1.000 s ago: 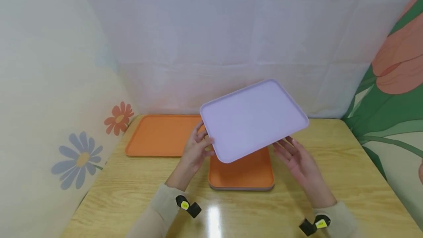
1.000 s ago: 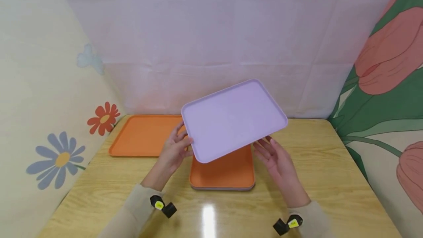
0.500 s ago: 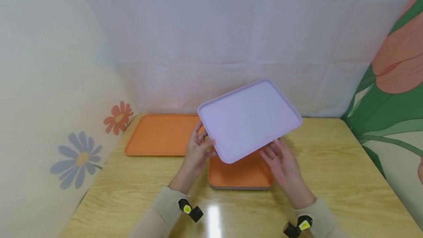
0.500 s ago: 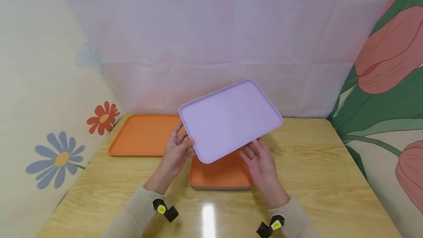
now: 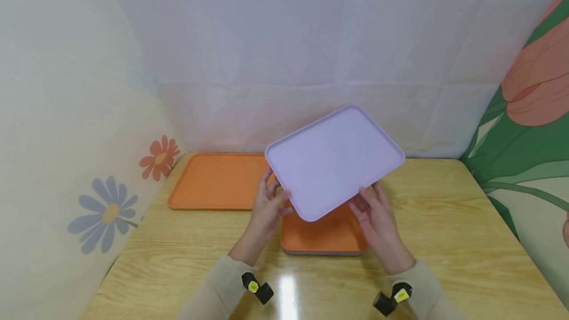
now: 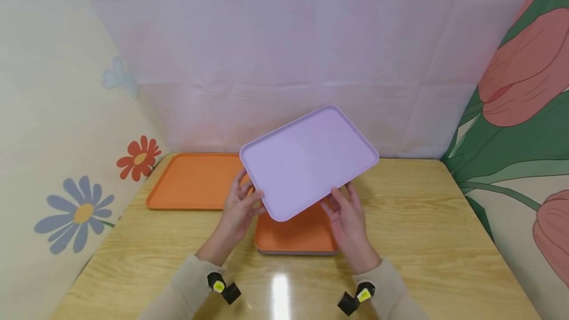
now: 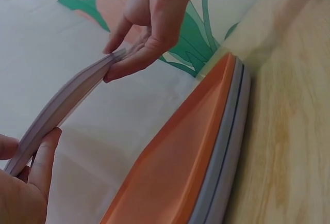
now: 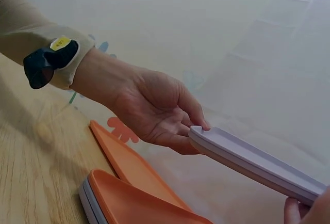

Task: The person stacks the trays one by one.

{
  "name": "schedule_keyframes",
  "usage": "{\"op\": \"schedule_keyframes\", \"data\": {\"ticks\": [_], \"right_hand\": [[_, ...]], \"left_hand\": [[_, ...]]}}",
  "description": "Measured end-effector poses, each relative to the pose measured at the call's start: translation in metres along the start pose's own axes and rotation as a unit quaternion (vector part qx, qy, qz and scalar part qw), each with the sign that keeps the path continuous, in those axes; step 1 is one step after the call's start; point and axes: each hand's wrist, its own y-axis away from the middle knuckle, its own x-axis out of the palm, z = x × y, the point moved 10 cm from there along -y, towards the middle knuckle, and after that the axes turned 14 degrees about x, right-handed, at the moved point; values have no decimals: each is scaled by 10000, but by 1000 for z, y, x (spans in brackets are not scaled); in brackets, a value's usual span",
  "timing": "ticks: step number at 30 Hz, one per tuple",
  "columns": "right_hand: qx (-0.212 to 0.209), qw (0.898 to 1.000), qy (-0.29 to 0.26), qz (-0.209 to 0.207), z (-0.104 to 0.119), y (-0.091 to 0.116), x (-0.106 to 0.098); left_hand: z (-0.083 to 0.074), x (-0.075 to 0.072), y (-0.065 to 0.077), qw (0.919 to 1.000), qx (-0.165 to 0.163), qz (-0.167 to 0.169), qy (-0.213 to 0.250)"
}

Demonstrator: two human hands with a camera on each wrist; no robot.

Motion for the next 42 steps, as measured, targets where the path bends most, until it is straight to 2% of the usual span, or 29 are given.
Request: {"op": "schedule_keyframes", "data": {"ticks": [6, 11, 14, 18, 20, 23, 28, 31, 35, 39, 42], "right_hand": [[196, 9994, 131, -263, -1, -9, -7], [304, 9985, 352, -295, 4, -11, -13], [332, 9982, 492, -95, 10, -11, -14], [452, 9953, 805, 276, 20, -10, -17], [455, 9920, 1073, 483, 27, -8, -17], [458, 9844, 1508, 779, 36, -5, -17], [483, 9682, 2166, 1154, 44, -1, -14], [515, 9582, 2441, 1403, 45, 0, -10], [587, 9471, 2698, 1635, 44, 0, -8], [701, 9371, 2968, 1700, 41, -1, -8], [775, 9315, 3180, 1585, 40, -3, -11]], "left_hand": [[1, -1, 3, 9999, -4, 37, -151], [3, 2, 4, 9984, -141, 329, -434], [3, 0, 4, 9972, -283, 494, -482], [0, -14, 2, 9968, -443, 513, -431], [-3, -20, -1, 9962, -478, 601, -406], [-10, -22, -4, 9928, -548, 966, -455], [-14, -20, -6, 9808, -785, 1610, -776], [-13, -18, -8, 9769, -896, 1731, -871], [-11, -16, -10, 9761, -1028, 1690, -899], [-7, -16, -10, 9728, -1111, 1720, -1082], [-7, -14, -10, 9689, -1045, 1838, -1287]]}}
